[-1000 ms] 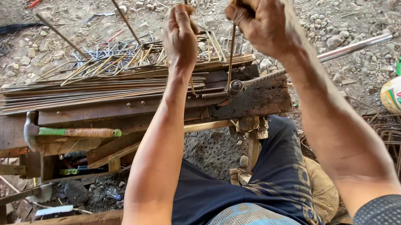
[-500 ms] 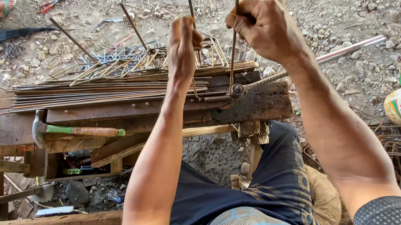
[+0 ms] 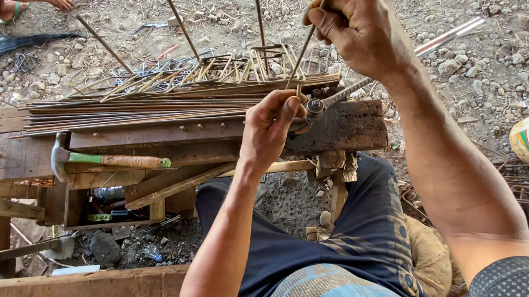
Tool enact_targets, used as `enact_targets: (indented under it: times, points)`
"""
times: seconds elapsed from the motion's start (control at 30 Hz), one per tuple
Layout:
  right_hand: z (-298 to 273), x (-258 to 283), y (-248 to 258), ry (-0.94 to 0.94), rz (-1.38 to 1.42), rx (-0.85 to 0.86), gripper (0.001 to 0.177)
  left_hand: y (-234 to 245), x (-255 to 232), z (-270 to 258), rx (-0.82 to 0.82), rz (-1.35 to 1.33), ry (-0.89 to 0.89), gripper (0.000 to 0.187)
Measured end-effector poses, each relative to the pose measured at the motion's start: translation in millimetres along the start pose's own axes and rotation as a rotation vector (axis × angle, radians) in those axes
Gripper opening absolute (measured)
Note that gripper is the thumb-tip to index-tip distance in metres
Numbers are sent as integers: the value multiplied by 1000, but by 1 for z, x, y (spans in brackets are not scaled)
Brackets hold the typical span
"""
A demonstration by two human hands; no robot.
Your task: The person bends thin metal rods into rectangular shapes using a manual bending jig. They insert a rod, rotate a lever to bend it, and then remove the finished piece.
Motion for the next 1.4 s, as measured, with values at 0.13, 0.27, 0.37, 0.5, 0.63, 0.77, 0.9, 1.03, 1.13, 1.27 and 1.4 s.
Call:
enact_targets:
  times: [0.13,0.27,0.37,0.5,0.63,0.77,0.9,1.03,1.13,1.27,1.4]
  points:
    - [-3,4,2,10,-24,-13,20,-6,7,-2,3,-38,31,29]
    - [-13,-2,4,-17,3,-18,23,-2,15,-12,-9,-88,26,28]
    - [-32,-14,22,-84,193,-103,21,29,47,-29,-184,-128,69,28]
    - [-73,-41,52,-25,717,-335,18,64,103,-78,-506,-376,477,28]
    - [-108,-63,38,-51,1097,-429,14,34,88,-95,-436,-803,512,45]
    - [-134,-78,15,-127,1270,-478,11,14,56,-90,-291,-1223,314,39]
    - [-162,-117,0,-259,1249,-569,27,23,51,-95,-366,-1088,339,28]
    - [-174,-121,-5,-306,1152,-633,29,36,45,-95,-330,-1012,331,27]
    - [-177,-124,-7,-310,1111,-664,31,41,46,-94,-295,-984,346,25]
    - [-186,-136,-28,-373,1183,-682,28,46,52,-99,-334,-909,395,26]
    - [-197,-145,-47,-483,1276,-724,25,51,52,-119,-362,-564,442,35]
Point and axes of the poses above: each hand's wrist, its own z-axis towards the middle knuckle, its own y-axis out of the back of the hand, x = y × z, the point moved 9 cm from there along z, towards the middle knuckle, and after that the axes turned 3 degrees about -y, right-handed, at the moved point
